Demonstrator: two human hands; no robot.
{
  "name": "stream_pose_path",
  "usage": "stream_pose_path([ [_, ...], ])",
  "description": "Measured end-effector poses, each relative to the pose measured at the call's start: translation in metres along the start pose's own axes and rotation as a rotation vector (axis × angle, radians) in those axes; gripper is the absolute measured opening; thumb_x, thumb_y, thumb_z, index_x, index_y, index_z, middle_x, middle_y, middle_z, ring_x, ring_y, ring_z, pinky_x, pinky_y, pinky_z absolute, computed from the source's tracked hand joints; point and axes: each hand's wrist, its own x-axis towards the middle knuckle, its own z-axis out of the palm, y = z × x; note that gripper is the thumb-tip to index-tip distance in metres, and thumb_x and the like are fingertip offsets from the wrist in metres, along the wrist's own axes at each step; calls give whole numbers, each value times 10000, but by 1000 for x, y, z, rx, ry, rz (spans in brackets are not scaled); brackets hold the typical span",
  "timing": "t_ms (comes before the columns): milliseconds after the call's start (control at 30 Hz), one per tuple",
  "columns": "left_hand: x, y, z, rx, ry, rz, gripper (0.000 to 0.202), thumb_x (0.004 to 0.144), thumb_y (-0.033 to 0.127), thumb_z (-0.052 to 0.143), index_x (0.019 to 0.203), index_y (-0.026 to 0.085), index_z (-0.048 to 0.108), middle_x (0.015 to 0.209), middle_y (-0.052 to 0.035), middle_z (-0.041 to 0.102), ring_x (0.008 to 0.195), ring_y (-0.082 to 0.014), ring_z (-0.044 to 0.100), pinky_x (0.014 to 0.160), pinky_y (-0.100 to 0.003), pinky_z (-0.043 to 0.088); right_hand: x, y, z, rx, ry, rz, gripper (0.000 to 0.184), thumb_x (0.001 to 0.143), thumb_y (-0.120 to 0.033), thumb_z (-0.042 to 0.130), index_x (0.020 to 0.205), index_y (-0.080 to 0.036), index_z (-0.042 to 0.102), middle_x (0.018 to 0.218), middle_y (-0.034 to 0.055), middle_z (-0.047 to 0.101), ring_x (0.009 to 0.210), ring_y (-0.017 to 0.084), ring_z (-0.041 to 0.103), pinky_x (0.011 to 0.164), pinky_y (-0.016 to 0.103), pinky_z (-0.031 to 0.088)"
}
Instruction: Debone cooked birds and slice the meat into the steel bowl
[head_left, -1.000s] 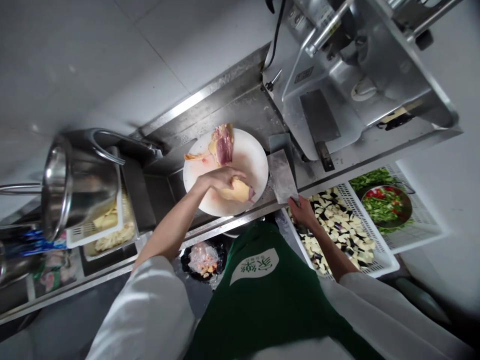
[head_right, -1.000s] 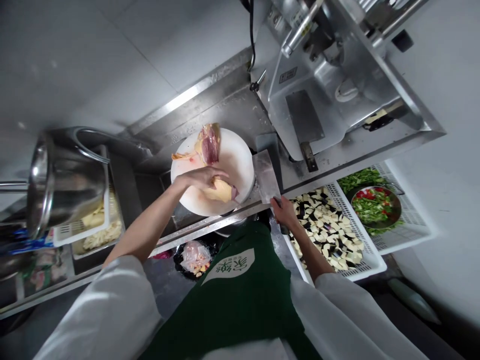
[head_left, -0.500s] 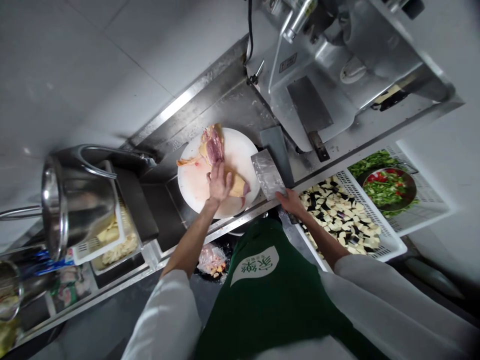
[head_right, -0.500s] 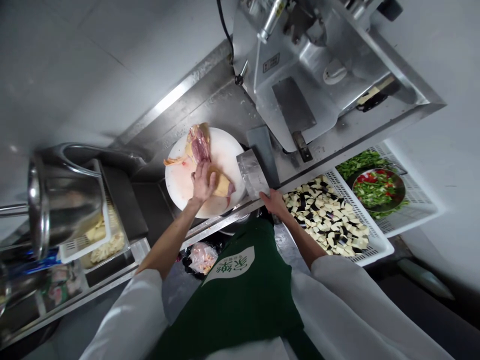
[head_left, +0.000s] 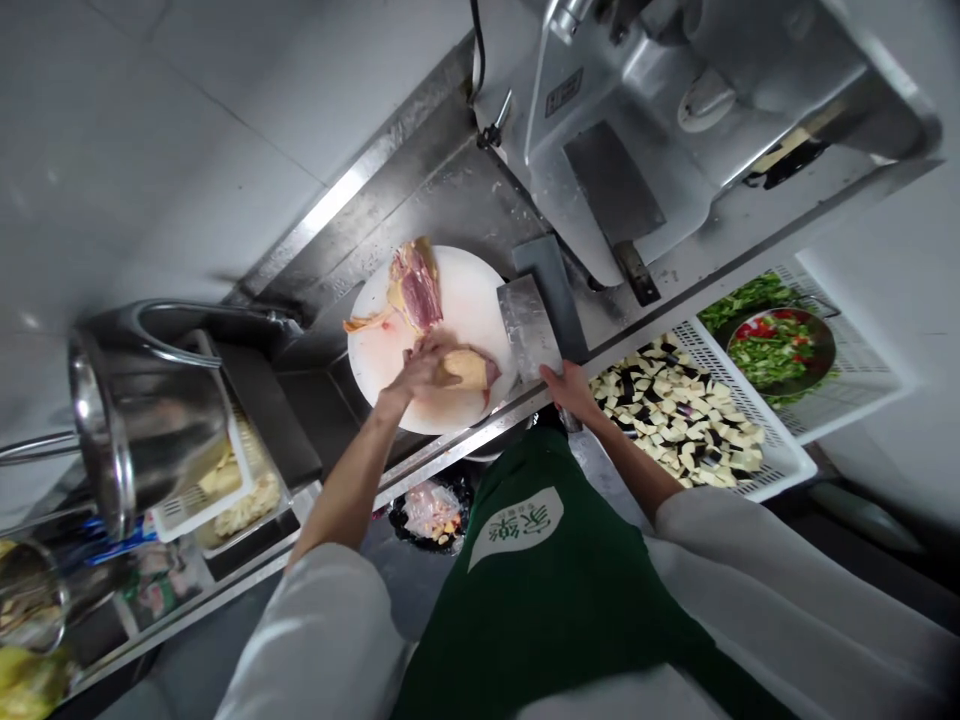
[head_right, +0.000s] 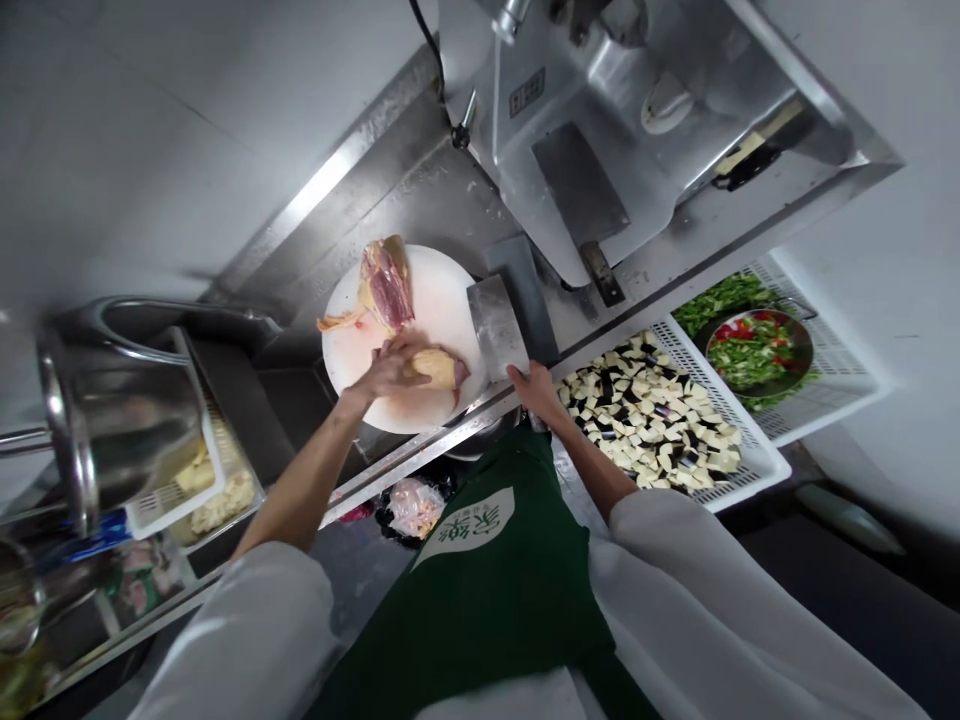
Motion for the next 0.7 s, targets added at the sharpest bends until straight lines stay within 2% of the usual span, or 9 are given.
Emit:
stream_pose_path([
  [67, 0, -10, -9, 34, -38, 130, 528, 760, 397, 791, 1247, 236, 669, 1286, -127, 603, 1320, -379, 450, 1112, -554, 355, 2, 4, -7, -20, 5, -2, 346, 944, -511, 546, 956, -171, 604, 498, -20, 563, 407, 177, 542, 494, 278, 429],
  [133, -4, -12, -7, -16, -40, 239, 341, 780, 288, 738, 1111, 217, 697, 1153, -99, 650, 1183, -314, 557, 1049, -470, 432, 3, 4, -12, -36, -7, -10, 334, 944, -504, 542, 933, -175, 601, 491, -27, 556, 387, 168, 526, 483, 273, 417],
  [233, -20, -8, 1, -135, -16, 274, 112, 820, 196, 616, 914, 211, 674, 937, -56, 674, 902, -226, 637, 845, -348, 516, 3, 2, -14, -53, -19, -18, 321, 945, -486, 543, 929, -173, 613, 502, -23, 570, 402, 165, 543, 506, 267, 425],
  [267, -27, -5, 3, -151, 18, 256, 97, 824, 186, 596, 888, 215, 664, 910, -49, 671, 861, -214, 638, 805, -332, 520, 2, 1, -14, -56, -24, -19, 324, 945, -485, 541, 934, -171, 617, 510, -20, 578, 410, 166, 551, 516, 268, 430],
  [333, -44, 4, 6, -124, 147, 182, 125, 835, 177, 584, 918, 220, 667, 985, -62, 675, 903, -218, 644, 821, -335, 527, 2, 1, -13, -56, -27, -23, 333, 946, -491, 535, 935, -171, 622, 523, -13, 589, 424, 168, 561, 529, 268, 434],
  [433, -64, 26, 13, -16, 401, -16, 258, 843, 160, 600, 1083, 218, 673, 1260, -121, 623, 1117, -281, 612, 973, -424, 506, 2, 5, -7, -48, 2, -41, 331, 942, -498, 535, 890, -181, 612, 515, -18, 574, 437, 163, 562, 529, 261, 424],
  [500, -69, 41, 23, -19, 443, -74, 313, 839, 187, 643, 1151, 212, 658, 1373, -147, 567, 1213, -320, 569, 1028, -471, 487, 2, 9, -2, -35, 19, -33, 333, 936, -511, 539, 870, -190, 597, 501, -30, 554, 436, 157, 555, 514, 254, 410],
  [600, -58, 44, 37, -158, 455, -147, 362, 863, 295, 681, 1210, 200, 636, 1345, -169, 578, 1208, -320, 576, 1030, -466, 495, 2, 11, 3, -13, 19, -10, 344, 935, -533, 538, 876, -198, 582, 489, -44, 534, 420, 151, 535, 488, 250, 390],
  [700, -31, 28, 42, -359, 517, -370, 554, 816, 408, 753, 1288, 168, 590, 1229, -168, 618, 1097, -292, 628, 966, -438, 521, 2, 11, 3, -20, 21, -3, 320, 933, -513, 551, 890, -198, 586, 485, -44, 531, 415, 151, 524, 497, 255, 395],
])
